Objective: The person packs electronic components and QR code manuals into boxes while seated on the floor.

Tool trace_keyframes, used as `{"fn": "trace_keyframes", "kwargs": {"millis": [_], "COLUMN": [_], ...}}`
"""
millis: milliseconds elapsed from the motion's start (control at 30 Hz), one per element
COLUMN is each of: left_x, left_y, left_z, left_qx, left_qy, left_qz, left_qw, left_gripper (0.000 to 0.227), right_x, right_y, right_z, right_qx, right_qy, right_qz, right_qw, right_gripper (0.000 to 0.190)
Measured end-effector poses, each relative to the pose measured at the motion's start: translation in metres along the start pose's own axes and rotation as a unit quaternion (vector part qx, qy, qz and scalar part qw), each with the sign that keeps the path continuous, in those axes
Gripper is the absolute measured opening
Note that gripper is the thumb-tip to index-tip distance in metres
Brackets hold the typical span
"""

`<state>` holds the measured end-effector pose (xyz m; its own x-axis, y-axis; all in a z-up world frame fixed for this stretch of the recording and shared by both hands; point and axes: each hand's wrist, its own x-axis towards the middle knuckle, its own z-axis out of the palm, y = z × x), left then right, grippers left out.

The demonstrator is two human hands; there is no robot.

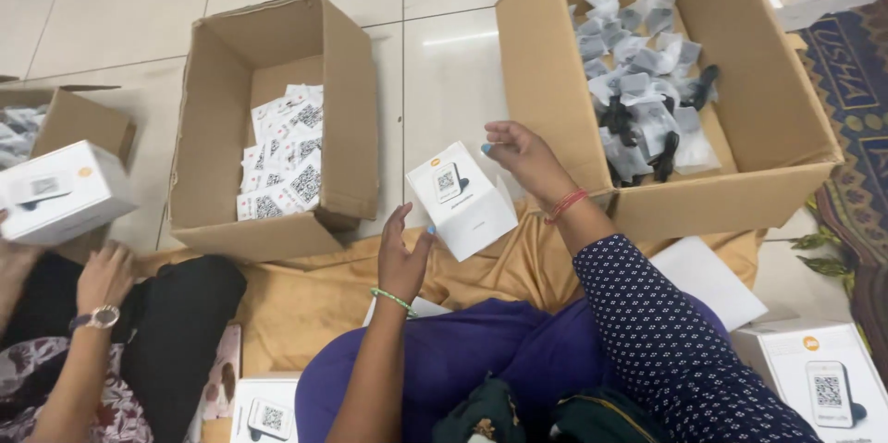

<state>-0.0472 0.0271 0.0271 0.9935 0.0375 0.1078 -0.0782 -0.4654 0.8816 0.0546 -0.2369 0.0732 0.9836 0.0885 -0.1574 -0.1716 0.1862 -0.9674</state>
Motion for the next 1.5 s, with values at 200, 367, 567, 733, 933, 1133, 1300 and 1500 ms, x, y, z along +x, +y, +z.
{"fn": "trace_keyframes", "kwargs": {"millis": [200, 367, 567, 733, 933, 1133, 1300, 1500], "left_x": [0.026, 0.048, 0.046, 0.038, 0.034, 0.035, 0.037, 0.035], "left_y": [-0.145, -0.083, -0.069, 0.021, 0.018, 0.016, 0.036, 0.026], "left_z": [0.06, 0.045, 0.02, -0.02, -0.016, -0.017, -0.022, -0.021], "left_qx": [-0.096, -0.227, -0.294, -0.194, 0.06, 0.005, -0.03, -0.017], "left_qy": [-0.047, -0.099, -0.081, -0.099, -0.087, 0.003, 0.001, 0.003], "left_qz": [-0.145, -0.342, -0.275, -0.083, 0.113, 0.132, 0.084, 0.1], "left_qw": [0.984, 0.906, 0.912, 0.972, 0.988, 0.991, 0.996, 0.995], "left_gripper": [0.079, 0.079, 0.071, 0.083, 0.095, 0.057, 0.053, 0.051], "right_x": [-0.008, -0.014, -0.025, -0.014, -0.01, -0.048, -0.069, -0.02], "right_y": [0.041, 0.032, -0.019, -0.013, 0.001, -0.039, -0.015, 0.051], "right_z": [0.005, 0.003, 0.012, -0.003, -0.015, -0.002, 0.056, 0.083], "right_qx": [-0.462, -0.498, -0.52, -0.421, -0.216, -0.383, -0.464, -0.633], "right_qy": [-0.092, -0.248, -0.253, -0.188, -0.184, -0.104, -0.347, -0.163], "right_qz": [0.02, 0.005, 0.005, 0.041, -0.023, -0.078, -0.224, -0.248], "right_qw": [0.882, 0.831, 0.816, 0.887, 0.959, 0.915, 0.783, 0.715], "right_gripper": [0.104, 0.14, 0.127, 0.079, 0.049, 0.017, 0.043, 0.033]}}
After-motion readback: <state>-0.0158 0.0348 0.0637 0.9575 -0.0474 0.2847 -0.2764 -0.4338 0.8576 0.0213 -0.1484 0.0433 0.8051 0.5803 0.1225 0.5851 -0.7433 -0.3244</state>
